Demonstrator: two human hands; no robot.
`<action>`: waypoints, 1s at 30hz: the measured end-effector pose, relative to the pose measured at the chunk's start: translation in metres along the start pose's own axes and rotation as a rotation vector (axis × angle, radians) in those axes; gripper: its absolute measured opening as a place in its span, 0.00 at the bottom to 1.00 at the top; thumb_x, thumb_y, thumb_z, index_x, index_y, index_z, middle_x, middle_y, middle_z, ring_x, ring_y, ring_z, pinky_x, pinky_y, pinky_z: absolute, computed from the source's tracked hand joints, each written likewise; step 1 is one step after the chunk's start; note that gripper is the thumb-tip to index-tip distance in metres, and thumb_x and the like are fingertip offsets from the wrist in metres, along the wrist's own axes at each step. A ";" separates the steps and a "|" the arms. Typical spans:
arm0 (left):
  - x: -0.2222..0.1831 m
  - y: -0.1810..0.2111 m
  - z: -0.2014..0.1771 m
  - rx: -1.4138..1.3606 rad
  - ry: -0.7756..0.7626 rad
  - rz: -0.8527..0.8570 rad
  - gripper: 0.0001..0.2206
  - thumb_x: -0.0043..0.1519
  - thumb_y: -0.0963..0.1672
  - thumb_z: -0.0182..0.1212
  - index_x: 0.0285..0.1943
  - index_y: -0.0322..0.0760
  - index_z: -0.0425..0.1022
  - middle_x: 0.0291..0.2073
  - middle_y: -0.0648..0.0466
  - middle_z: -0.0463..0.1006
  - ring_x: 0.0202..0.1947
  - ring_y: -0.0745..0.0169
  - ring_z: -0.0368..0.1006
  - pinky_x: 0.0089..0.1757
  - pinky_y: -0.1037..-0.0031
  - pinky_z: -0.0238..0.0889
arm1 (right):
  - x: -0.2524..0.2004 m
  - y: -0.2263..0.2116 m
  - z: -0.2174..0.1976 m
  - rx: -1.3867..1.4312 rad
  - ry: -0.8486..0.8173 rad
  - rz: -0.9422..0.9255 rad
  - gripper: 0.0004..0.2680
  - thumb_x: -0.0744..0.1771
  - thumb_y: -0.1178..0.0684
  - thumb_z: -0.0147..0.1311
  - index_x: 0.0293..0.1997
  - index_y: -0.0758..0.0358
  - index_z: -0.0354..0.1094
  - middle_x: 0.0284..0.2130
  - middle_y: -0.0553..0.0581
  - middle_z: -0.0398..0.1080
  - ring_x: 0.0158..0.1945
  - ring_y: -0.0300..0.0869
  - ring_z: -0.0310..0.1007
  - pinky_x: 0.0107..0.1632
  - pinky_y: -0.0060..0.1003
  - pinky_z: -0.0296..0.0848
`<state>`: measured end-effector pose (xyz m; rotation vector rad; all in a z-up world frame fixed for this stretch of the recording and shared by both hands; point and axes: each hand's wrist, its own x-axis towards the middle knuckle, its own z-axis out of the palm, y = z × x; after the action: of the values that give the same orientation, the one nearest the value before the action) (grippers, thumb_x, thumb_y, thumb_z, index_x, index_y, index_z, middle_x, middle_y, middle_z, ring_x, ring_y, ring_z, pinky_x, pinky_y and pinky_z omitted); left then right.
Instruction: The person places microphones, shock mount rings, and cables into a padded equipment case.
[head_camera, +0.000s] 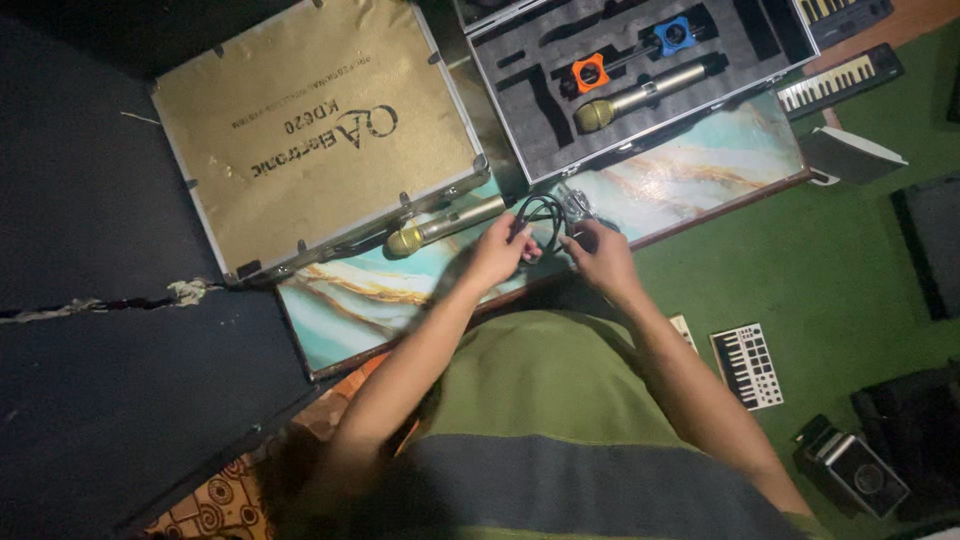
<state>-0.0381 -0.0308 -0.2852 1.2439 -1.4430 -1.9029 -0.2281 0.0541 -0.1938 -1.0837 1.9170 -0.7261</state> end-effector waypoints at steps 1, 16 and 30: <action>-0.001 0.003 0.000 -0.009 0.009 0.007 0.09 0.69 0.44 0.53 0.49 0.32 0.70 0.29 0.54 0.78 0.30 0.68 0.77 0.33 0.74 0.68 | -0.003 -0.008 -0.004 0.061 -0.014 0.007 0.12 0.67 0.51 0.62 0.47 0.70 0.72 0.28 0.62 0.77 0.27 0.45 0.77 0.33 0.41 0.74; -0.023 0.064 0.018 -0.700 -0.046 0.007 0.02 0.71 0.43 0.50 0.46 0.43 0.62 0.29 0.62 0.61 0.26 0.76 0.54 0.33 0.78 0.54 | -0.019 -0.054 -0.022 0.187 -0.139 -0.010 0.10 0.67 0.49 0.62 0.35 0.68 0.69 0.27 0.56 0.79 0.27 0.35 0.75 0.31 0.33 0.73; -0.019 0.073 0.022 -0.773 -0.109 -0.076 0.07 0.71 0.44 0.49 0.55 0.44 0.60 0.28 0.61 0.59 0.27 0.73 0.56 0.33 0.80 0.54 | -0.008 -0.034 0.000 0.488 0.017 -0.053 0.10 0.68 0.53 0.60 0.43 0.65 0.59 0.34 0.59 0.75 0.33 0.35 0.74 0.37 0.32 0.73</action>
<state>-0.0597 -0.0302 -0.2099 0.8277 -0.5736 -2.2724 -0.2116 0.0456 -0.1645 -0.8217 1.6066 -1.1617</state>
